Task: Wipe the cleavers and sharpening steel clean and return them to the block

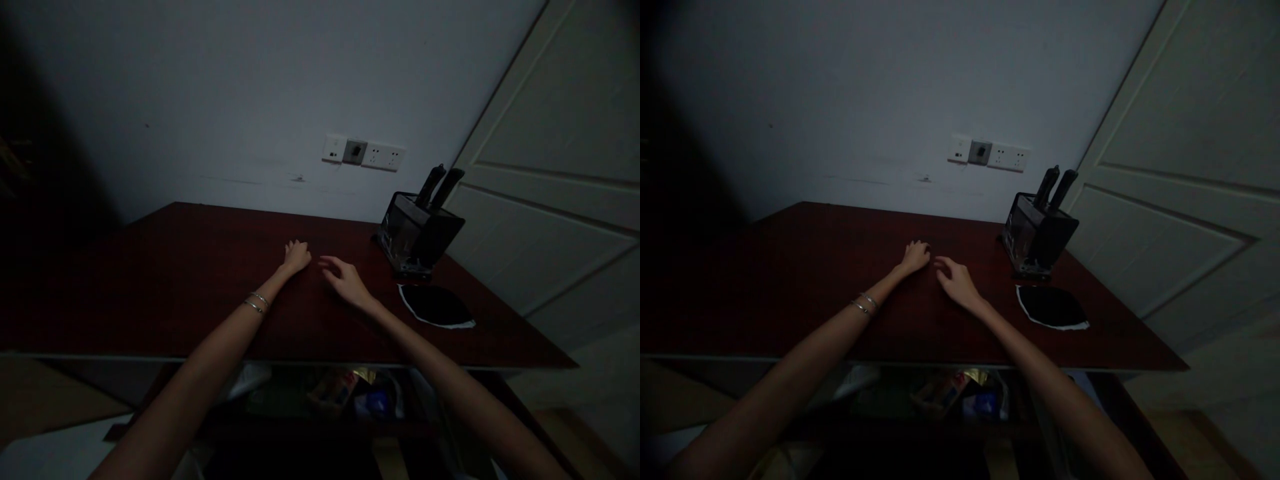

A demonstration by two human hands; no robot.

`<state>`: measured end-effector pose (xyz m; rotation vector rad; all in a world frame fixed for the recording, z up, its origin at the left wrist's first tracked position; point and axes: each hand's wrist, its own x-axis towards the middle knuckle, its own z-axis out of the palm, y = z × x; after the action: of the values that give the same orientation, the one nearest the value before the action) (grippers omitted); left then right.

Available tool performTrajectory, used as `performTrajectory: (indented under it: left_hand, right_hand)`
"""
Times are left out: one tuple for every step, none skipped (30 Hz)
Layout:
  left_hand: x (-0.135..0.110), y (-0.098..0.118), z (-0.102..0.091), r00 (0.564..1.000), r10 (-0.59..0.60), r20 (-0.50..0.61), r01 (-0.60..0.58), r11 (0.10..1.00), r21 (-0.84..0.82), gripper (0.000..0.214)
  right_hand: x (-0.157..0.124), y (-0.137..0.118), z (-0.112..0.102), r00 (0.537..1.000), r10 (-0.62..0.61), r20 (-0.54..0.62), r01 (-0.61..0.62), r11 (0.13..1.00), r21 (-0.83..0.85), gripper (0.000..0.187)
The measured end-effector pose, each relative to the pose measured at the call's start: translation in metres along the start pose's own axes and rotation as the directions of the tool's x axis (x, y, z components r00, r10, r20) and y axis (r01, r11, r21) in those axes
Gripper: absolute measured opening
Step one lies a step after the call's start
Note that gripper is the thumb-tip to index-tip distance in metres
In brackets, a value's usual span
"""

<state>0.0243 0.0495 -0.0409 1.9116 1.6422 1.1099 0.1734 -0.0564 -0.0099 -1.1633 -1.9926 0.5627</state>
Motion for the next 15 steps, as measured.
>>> performTrajectory:
  left_hand:
    - [-0.001,0.009,-0.002,1.000,0.022,0.010,-0.022,1.000,-0.019,0.014]
    - [-0.002,0.020,-0.005,0.999,0.046,0.021,-0.045,0.998,-0.039,0.014]
    - [-0.005,0.033,-0.009,0.997,0.078,0.029,-0.076,0.995,-0.063,0.015]
    - [-0.010,0.048,-0.013,0.993,0.113,0.036,-0.110,0.990,-0.085,0.016]
    - [-0.016,0.065,-0.017,0.986,0.164,0.043,-0.158,0.981,-0.113,0.017]
    - [-0.025,0.083,-0.021,0.965,0.262,0.029,-0.255,0.954,-0.157,0.018]
    - [-0.036,0.102,-0.025,0.935,0.355,0.015,-0.346,0.919,-0.186,0.019]
    - [-0.050,0.121,-0.029,0.901,0.434,0.005,-0.424,0.883,-0.202,0.021]
    - [-0.066,0.140,-0.032,0.870,0.493,0.007,-0.480,0.851,-0.213,0.023]
    - [-0.083,0.158,-0.034,0.839,0.544,0.029,-0.524,0.820,-0.229,0.025]
    - [-0.101,0.173,-0.035,0.813,0.579,0.068,-0.547,0.798,-0.255,0.027]
    - [-0.120,0.186,-0.034,0.785,0.609,0.114,-0.561,0.776,-0.288,0.028]
    - [-0.138,0.196,-0.031,0.753,0.638,0.164,-0.573,0.758,-0.312,0.030]
    - [-0.154,0.203,-0.027,0.711,0.668,0.221,-0.592,0.738,-0.325,0.029]
    - [-0.169,0.208,-0.021,0.648,0.710,0.276,-0.625,0.703,-0.340,0.030]
  right_hand:
    - [-0.024,-0.008,-0.016,1.000,-0.002,0.027,-0.001,0.994,0.111,0.034]
    - [-0.050,-0.014,-0.033,0.997,0.024,0.069,-0.037,0.982,0.186,0.030]
    - [-0.077,-0.019,-0.052,0.990,0.063,0.127,-0.090,0.972,0.216,0.026]
    - [-0.103,-0.022,-0.070,0.974,0.115,0.196,-0.157,0.964,0.213,0.022]
    - [-0.129,-0.022,-0.089,0.935,0.191,0.300,-0.257,0.945,0.201,0.022]
    - [-0.153,-0.018,-0.105,0.877,0.279,0.392,-0.369,0.913,0.176,0.024]
    - [-0.175,-0.010,-0.120,0.804,0.369,0.466,-0.474,0.871,0.129,0.025]
    - [-0.194,0.002,-0.132,0.707,0.472,0.526,-0.575,0.817,0.040,0.027]
    - [-0.212,0.016,-0.140,0.620,0.577,0.532,-0.657,0.753,-0.051,0.030]
    - [-0.228,0.033,-0.144,0.566,0.696,0.442,-0.723,0.677,-0.140,0.033]
    - [-0.242,0.050,-0.146,0.537,0.783,0.314,-0.760,0.610,-0.223,0.033]
    - [-0.254,0.067,-0.144,0.541,0.825,0.164,-0.778,0.565,-0.276,0.033]
    - [-0.265,0.082,-0.141,0.547,0.837,0.016,-0.795,0.526,-0.303,0.033]
    - [-0.274,0.096,-0.136,0.538,0.840,-0.067,-0.809,0.493,-0.319,0.033]
    - [-0.281,0.107,-0.131,0.550,0.826,-0.122,-0.808,0.489,-0.329,0.034]
